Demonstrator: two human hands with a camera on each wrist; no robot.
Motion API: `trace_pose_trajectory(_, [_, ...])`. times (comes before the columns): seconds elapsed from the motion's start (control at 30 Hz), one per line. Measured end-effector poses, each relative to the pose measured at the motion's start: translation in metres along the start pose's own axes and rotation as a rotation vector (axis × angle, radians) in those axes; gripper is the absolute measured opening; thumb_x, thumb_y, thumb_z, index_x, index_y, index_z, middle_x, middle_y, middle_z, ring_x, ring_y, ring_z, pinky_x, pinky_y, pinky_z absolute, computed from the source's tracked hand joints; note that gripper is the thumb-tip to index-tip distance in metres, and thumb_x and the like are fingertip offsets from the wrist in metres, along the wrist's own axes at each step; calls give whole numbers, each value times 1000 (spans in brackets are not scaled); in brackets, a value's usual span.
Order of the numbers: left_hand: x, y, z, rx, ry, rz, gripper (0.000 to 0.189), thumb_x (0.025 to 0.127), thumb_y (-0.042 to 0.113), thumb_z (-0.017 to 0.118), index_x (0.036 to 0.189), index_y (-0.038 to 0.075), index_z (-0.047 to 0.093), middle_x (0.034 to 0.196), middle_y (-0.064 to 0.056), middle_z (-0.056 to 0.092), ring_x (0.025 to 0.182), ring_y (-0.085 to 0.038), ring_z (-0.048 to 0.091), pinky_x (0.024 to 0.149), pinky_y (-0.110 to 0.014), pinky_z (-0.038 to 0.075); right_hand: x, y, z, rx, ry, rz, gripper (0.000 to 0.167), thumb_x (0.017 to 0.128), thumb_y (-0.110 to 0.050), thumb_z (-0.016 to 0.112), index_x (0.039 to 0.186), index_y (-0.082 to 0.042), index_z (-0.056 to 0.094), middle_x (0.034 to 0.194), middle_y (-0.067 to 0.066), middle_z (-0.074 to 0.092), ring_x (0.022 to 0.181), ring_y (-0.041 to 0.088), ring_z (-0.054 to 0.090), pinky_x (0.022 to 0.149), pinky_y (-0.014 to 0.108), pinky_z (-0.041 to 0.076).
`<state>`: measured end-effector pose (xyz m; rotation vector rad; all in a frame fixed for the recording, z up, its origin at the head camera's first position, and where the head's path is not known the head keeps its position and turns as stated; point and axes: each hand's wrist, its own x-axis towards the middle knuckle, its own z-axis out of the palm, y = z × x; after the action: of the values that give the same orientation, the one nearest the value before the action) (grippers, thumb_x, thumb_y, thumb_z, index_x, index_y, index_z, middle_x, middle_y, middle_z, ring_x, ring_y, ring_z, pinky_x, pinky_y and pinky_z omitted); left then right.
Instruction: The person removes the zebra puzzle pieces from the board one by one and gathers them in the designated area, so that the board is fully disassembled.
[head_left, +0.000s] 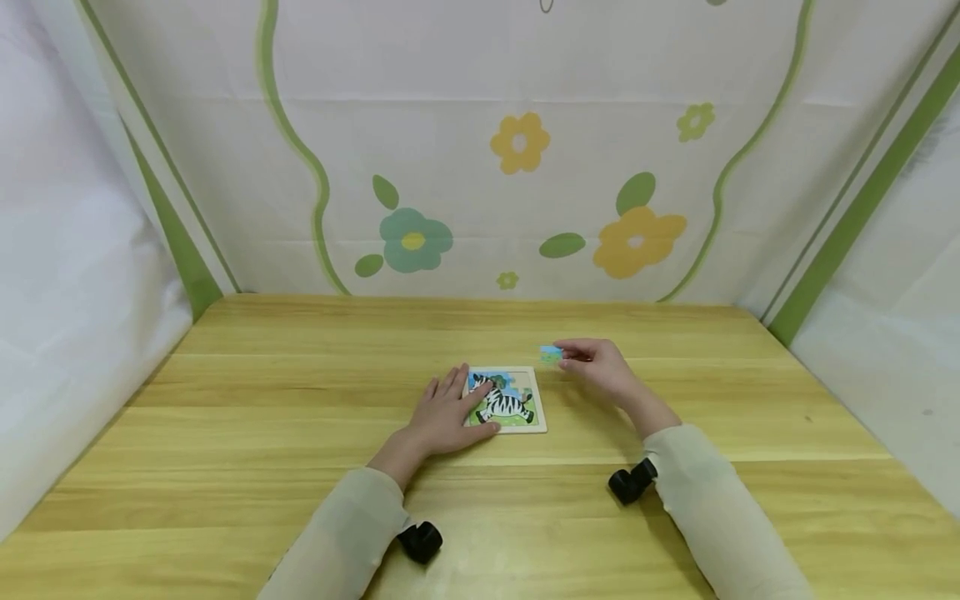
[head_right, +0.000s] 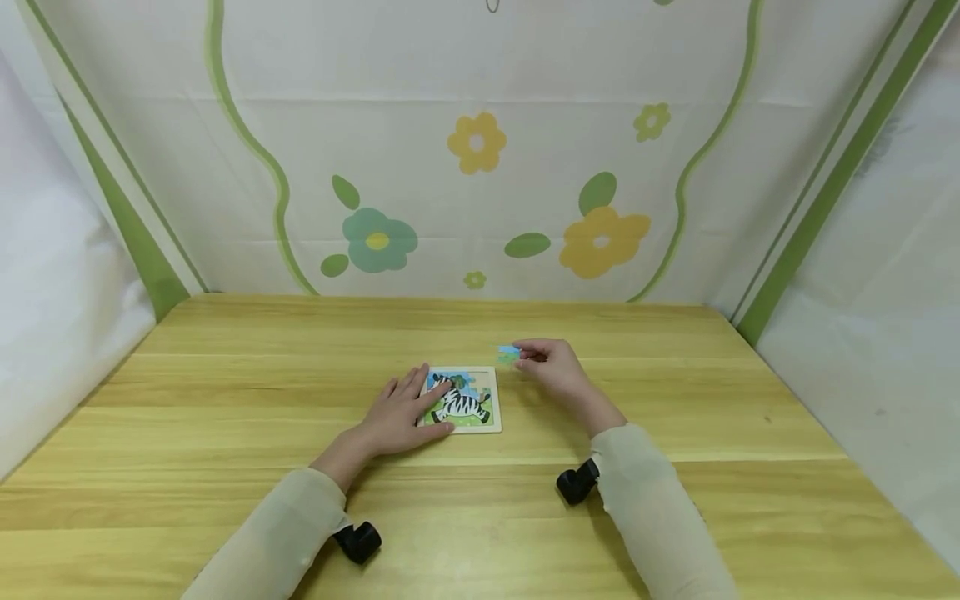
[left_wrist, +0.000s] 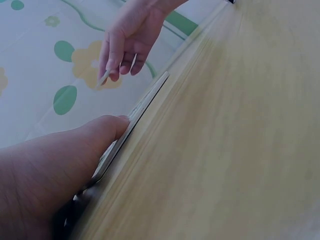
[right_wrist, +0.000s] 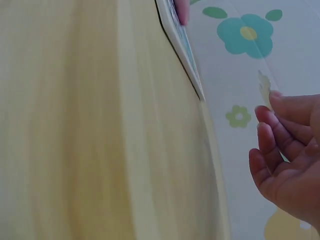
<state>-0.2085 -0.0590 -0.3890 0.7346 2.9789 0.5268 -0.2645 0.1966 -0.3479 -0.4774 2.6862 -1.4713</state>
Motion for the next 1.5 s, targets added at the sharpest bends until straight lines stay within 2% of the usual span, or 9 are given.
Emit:
trace_pose_trajectory(0.17, [0, 1, 0, -7, -2, -1, 68, 81, 60, 37, 137, 21, 27, 141, -17, 6, 128, -29, 3, 99, -47, 4, -5, 9, -20, 26, 3, 2, 34, 83, -11, 58, 114, 1, 55, 99, 16, 57, 81, 20, 52, 74, 42, 44])
trace_pose_trajectory(0.33, [1, 1, 0, -3, -8, -8, 69, 81, 61, 36, 137, 22, 26, 142, -16, 5, 128, -28, 1, 99, -45, 4, -11, 18, -42, 25, 7, 19, 38, 83, -16, 59, 116, 1, 53, 100, 16, 57, 82, 18, 53, 77, 45, 41])
trace_pose_trajectory(0.47, [0, 0, 0, -1, -6, -7, 69, 81, 60, 37, 137, 21, 27, 141, -17, 5, 128, -28, 1, 99, -45, 4, -17, 24, -58, -1, 38, 31, 40, 83, -19, 59, 117, 1, 52, 98, 15, 56, 80, 15, 52, 76, 42, 43])
trace_pose_trajectory(0.7, [0, 0, -2, -7, -6, -3, 68, 82, 58, 38, 137, 20, 28, 141, -18, 6, 128, -29, 2, 99, -44, 6, -28, 36, -78, 2, 76, 43, 44, 84, -20, 57, 120, 4, 49, 101, 16, 51, 81, 8, 50, 73, 29, 45])
trace_pose_trajectory(0.87, [0, 0, -2, -3, -15, -7, 68, 81, 59, 37, 137, 20, 27, 141, -17, 5, 128, -29, 1, 100, -43, 5, -36, 48, -91, -21, 83, 53, 44, 85, -20, 56, 121, 4, 46, 102, 14, 50, 84, 8, 47, 73, 28, 44])
trace_pose_trajectory(1.07, [0, 0, -2, -3, -20, -7, 68, 82, 58, 38, 137, 20, 27, 141, -18, 5, 128, -29, 1, 100, -44, 5, -41, 61, -106, -45, 61, 68, 46, 86, -20, 54, 123, 5, 44, 101, 11, 50, 83, 7, 48, 74, 29, 44])
trace_pose_trajectory(1.33, [-1, 3, -3, -8, -27, 2, 67, 82, 57, 39, 137, 19, 27, 141, -19, 6, 128, -30, 2, 99, -44, 6, -43, 74, -120, -40, 6, 119, 49, 86, -22, 54, 124, 6, 42, 114, 22, 47, 85, 2, 50, 77, 31, 44])
trace_pose_trajectory(1.5, [-1, 2, -3, -8, -26, 0, 67, 82, 57, 38, 137, 20, 27, 141, -18, 5, 128, -30, 1, 99, -45, 5, -42, 82, -126, -48, 0, 145, 50, 86, -22, 55, 125, 6, 41, 119, 26, 43, 84, 1, 51, 75, 28, 44])
